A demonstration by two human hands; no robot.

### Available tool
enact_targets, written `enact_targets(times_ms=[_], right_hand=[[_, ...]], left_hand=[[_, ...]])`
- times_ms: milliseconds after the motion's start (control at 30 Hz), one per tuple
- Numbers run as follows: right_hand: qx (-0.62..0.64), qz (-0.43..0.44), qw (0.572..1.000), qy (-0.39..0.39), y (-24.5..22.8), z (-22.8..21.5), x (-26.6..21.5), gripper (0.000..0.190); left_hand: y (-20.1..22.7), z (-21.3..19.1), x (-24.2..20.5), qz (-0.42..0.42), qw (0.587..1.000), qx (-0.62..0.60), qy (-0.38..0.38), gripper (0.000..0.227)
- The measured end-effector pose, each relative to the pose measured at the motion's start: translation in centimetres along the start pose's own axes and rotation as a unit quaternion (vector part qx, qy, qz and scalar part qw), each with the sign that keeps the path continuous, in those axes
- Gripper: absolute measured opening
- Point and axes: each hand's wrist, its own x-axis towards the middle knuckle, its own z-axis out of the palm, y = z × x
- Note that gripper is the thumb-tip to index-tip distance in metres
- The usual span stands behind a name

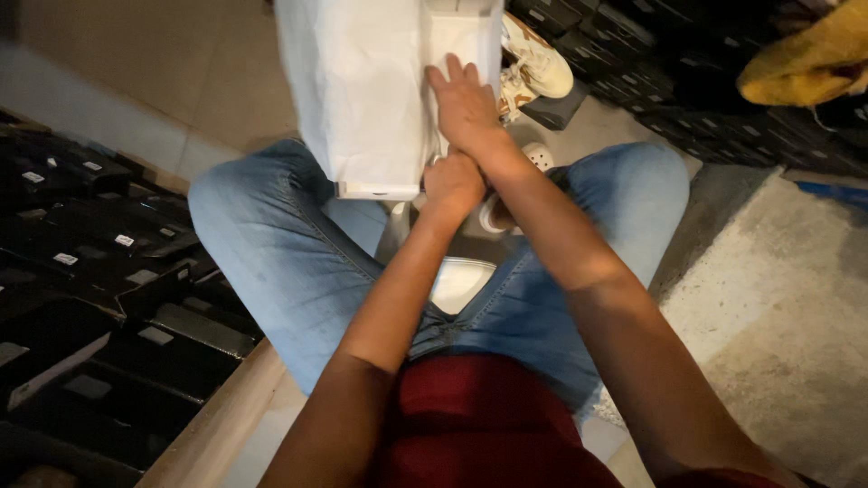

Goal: The person opens a shoebox, removes a white sneaker, and wipes it with a yellow cloth. The person folds the tissue paper and places it back into the box, then continues wiping the sneaker.

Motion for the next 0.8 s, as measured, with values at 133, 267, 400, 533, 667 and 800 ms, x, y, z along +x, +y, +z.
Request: enact_targets(times_ms=[133,267,400,533,667,800], right_hand=[[-0.054,-0.026,0.996,0.064,0.7,0.3,1.5,0.069],[-0.066,0.045,0.997,0.009,0.1,-0.4,2.7,0.095],[-0.004,0.096,0.995,0.009,-0.9,-1.0,2.5,0.074],[0.166,0.122,0.977,-0.056,-1.7,-1.4,0.7,0.082],[0.249,0.192,0.949,-0.014,-1.7,-2.2,1.2,0.088],[0.268,0.185,0.945,0.021,-2.0,-1.9,1.5,0.092]], left_hand=[[-0.3,-0.1,-0.3,0.003,0.999,-0.046,0.005,0.046],[-0.2,-0.4,-0.4,0.005,0.999,-0.014,-0.034,0.048],[-0.1,-0.7,-0.5,0.018,0.997,0.016,-0.071,0.051],[0.0,-0.6,-0.3,0.001,0.994,-0.009,-0.111,0.057],[-0.1,-0.9,-0.4,0.021,0.997,-0.015,-0.071,0.055],[0.1,-0.4,-0.2,0.006,0.997,0.015,-0.070,0.049]])
